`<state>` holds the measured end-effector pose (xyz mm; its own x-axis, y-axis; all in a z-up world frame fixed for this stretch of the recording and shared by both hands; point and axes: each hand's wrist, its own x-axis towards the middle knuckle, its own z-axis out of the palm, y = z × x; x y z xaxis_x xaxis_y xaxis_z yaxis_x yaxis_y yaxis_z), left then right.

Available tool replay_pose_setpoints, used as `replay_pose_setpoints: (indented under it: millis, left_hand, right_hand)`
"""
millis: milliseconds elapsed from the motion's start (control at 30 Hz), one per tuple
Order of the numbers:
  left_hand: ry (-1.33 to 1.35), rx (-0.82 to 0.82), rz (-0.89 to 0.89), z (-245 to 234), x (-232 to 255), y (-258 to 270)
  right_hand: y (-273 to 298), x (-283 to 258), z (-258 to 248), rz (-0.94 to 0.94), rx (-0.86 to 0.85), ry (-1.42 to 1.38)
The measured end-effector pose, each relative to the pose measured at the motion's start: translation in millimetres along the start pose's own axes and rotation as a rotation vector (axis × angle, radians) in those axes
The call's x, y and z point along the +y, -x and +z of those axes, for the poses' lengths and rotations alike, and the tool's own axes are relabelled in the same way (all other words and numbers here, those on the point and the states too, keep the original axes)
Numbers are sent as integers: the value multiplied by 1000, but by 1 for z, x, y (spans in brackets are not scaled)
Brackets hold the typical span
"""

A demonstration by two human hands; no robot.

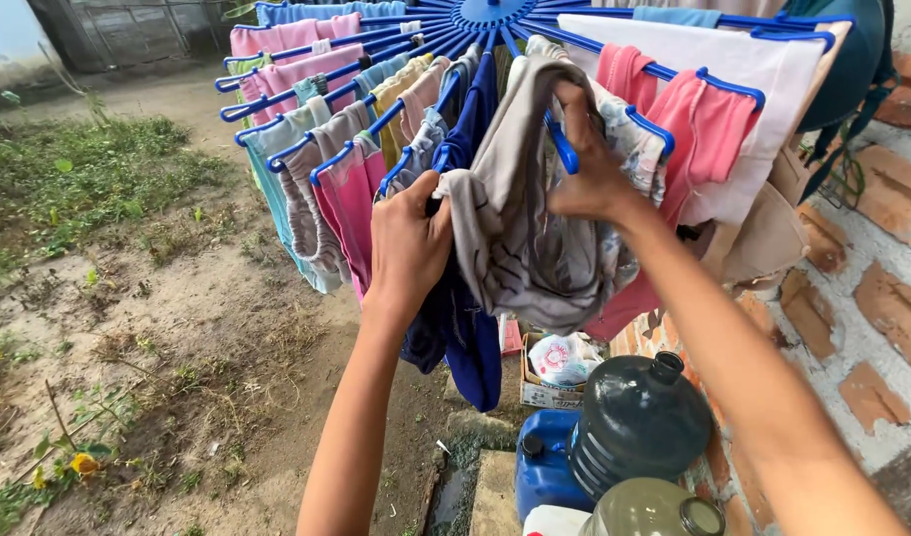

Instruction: Hanging washed clothes and undergarments on a circular plastic drying rack.

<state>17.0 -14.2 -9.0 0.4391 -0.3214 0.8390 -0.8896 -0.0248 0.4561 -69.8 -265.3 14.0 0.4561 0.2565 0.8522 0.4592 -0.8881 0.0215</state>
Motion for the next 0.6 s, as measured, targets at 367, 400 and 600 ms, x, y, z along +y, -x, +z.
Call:
replay_pose_setpoints:
  millis: [367, 400, 600]
  left_hand:
    - [-69, 16, -79, -1, 7, 8]
    - [-95, 3, -66, -1, 8, 9]
    - [-142, -121, -56, -10, 20, 4]
  right_hand:
    - [37, -27, 43, 428, 533, -506]
    - [30, -32, 40, 396, 516, -406]
    - [27, -12, 53, 416, 436, 211]
